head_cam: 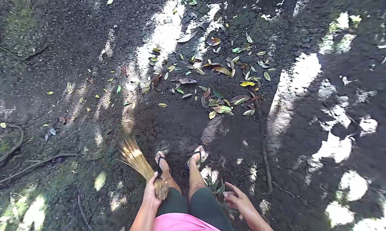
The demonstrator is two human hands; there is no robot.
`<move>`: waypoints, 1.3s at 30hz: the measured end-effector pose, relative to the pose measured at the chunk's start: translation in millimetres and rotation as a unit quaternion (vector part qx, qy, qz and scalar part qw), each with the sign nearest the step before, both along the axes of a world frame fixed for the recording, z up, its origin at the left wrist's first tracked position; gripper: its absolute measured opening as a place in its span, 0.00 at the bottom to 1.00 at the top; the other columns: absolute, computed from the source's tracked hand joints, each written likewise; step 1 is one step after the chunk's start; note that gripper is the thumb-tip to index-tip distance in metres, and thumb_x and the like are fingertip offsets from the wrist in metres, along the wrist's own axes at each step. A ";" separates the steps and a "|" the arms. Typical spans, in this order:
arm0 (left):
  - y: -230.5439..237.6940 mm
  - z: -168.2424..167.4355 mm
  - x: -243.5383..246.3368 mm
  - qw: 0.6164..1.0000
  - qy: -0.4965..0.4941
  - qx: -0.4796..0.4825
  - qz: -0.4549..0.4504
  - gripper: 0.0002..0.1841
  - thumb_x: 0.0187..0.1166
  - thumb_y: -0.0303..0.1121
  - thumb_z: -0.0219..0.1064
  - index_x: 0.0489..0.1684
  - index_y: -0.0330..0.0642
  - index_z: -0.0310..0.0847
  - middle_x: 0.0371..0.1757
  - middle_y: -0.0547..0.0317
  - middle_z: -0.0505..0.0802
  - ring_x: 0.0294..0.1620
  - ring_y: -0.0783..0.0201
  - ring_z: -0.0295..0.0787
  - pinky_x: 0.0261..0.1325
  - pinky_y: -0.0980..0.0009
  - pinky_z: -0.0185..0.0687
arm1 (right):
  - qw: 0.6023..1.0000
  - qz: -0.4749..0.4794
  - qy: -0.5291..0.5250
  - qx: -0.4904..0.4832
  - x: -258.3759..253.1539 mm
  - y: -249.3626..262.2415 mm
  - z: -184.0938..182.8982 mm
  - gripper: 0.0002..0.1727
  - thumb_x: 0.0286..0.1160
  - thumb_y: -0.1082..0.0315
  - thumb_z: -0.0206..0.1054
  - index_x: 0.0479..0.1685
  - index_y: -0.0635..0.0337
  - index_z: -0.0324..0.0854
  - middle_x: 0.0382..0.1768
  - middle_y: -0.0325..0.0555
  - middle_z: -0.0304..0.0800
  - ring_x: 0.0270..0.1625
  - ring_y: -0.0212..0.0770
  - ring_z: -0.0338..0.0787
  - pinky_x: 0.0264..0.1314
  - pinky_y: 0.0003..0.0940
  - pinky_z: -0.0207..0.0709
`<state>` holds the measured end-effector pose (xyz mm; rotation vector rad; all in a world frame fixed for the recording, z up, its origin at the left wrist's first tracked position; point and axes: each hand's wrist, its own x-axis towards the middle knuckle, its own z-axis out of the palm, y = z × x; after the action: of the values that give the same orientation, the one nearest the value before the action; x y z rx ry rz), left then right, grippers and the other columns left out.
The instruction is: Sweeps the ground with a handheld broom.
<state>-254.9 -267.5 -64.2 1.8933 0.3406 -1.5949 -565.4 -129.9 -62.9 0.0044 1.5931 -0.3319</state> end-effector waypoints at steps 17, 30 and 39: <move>-13.8 62.8 -113.9 0.922 0.371 0.069 -0.088 0.15 0.88 0.38 0.47 0.47 0.37 0.76 0.37 0.46 0.91 0.25 0.60 0.90 0.26 0.70 0.89 | 0.994 -0.054 0.050 0.086 -20.2 43.1 13.4 0.31 0.87 0.71 0.59 0.88 0.63 0.58 0.62 0.66 0.83 0.52 0.50 0.89 0.56 0.44 0.83; -74.6 26.3 -39.0 0.963 0.044 -0.127 -0.233 0.31 0.86 0.31 0.53 0.87 0.53 0.44 0.41 0.50 0.87 0.33 0.56 0.91 0.34 0.60 0.92 | 0.985 -0.121 -0.052 -0.109 22.3 -9.2 24.2 0.38 0.77 0.62 0.69 0.87 0.62 0.61 0.60 0.58 0.89 0.59 0.51 0.92 0.64 0.48 0.85; 14.8 55.8 -95.0 0.669 0.051 -0.180 -0.719 0.31 0.84 0.49 0.61 0.84 0.43 0.72 0.85 0.44 0.75 0.88 0.44 0.63 0.89 0.44 0.55 | 0.935 -0.340 0.029 -0.097 -7.4 -15.4 31.3 0.42 0.71 0.70 0.65 0.88 0.54 0.48 0.43 0.56 0.87 0.33 0.49 0.91 0.32 0.43 0.89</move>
<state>-349.9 -252.7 -8.3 1.6357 -1.7581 -2.3284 -572.7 -145.3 -31.5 0.4052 1.5714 -1.0356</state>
